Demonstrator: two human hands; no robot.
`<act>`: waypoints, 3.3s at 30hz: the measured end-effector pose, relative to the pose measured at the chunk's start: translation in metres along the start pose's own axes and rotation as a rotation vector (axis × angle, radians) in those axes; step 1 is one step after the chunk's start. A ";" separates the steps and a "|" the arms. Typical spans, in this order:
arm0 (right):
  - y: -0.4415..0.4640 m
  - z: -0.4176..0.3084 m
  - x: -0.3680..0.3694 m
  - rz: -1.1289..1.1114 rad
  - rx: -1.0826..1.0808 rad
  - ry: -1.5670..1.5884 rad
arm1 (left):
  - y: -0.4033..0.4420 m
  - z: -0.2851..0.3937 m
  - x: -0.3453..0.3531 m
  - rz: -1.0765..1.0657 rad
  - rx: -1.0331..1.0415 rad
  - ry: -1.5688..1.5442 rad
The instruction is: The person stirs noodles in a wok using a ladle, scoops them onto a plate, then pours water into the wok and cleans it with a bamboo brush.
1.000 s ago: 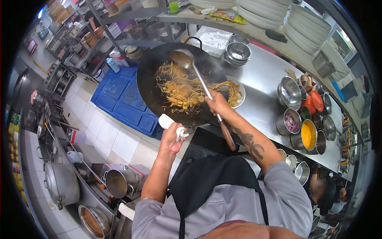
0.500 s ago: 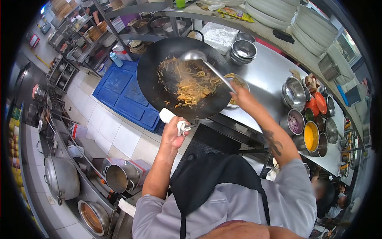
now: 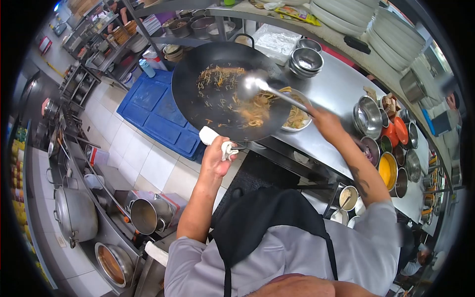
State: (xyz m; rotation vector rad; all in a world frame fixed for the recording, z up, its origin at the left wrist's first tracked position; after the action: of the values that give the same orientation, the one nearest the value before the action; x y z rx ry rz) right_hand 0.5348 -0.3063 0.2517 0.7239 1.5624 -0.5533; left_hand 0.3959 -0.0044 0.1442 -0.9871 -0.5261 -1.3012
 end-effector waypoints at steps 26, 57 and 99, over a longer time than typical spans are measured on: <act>-0.091 0.034 0.016 -0.059 0.070 -0.297 | 0.016 0.006 0.007 0.032 0.132 -0.027; -0.120 0.061 -0.022 0.037 0.155 -0.371 | -0.015 0.014 0.008 0.098 0.134 0.078; -0.169 -0.015 0.067 0.077 0.774 0.878 | -0.055 0.086 -0.044 -0.197 -0.031 -0.055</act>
State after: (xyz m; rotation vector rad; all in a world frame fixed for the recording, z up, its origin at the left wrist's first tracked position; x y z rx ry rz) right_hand 0.3994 -0.4030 0.1768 1.7812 2.1023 -0.8602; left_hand 0.3504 0.0932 0.1699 -1.0187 -0.6598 -1.4640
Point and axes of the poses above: each hand's wrist, its own y-axis towards the middle knuckle, its own x-axis out of the palm, z = x × y, the point moved 9 cm from there along y, towards the middle knuckle, and after that the axes turned 12 degrees about -z, right-handed, at the moved point
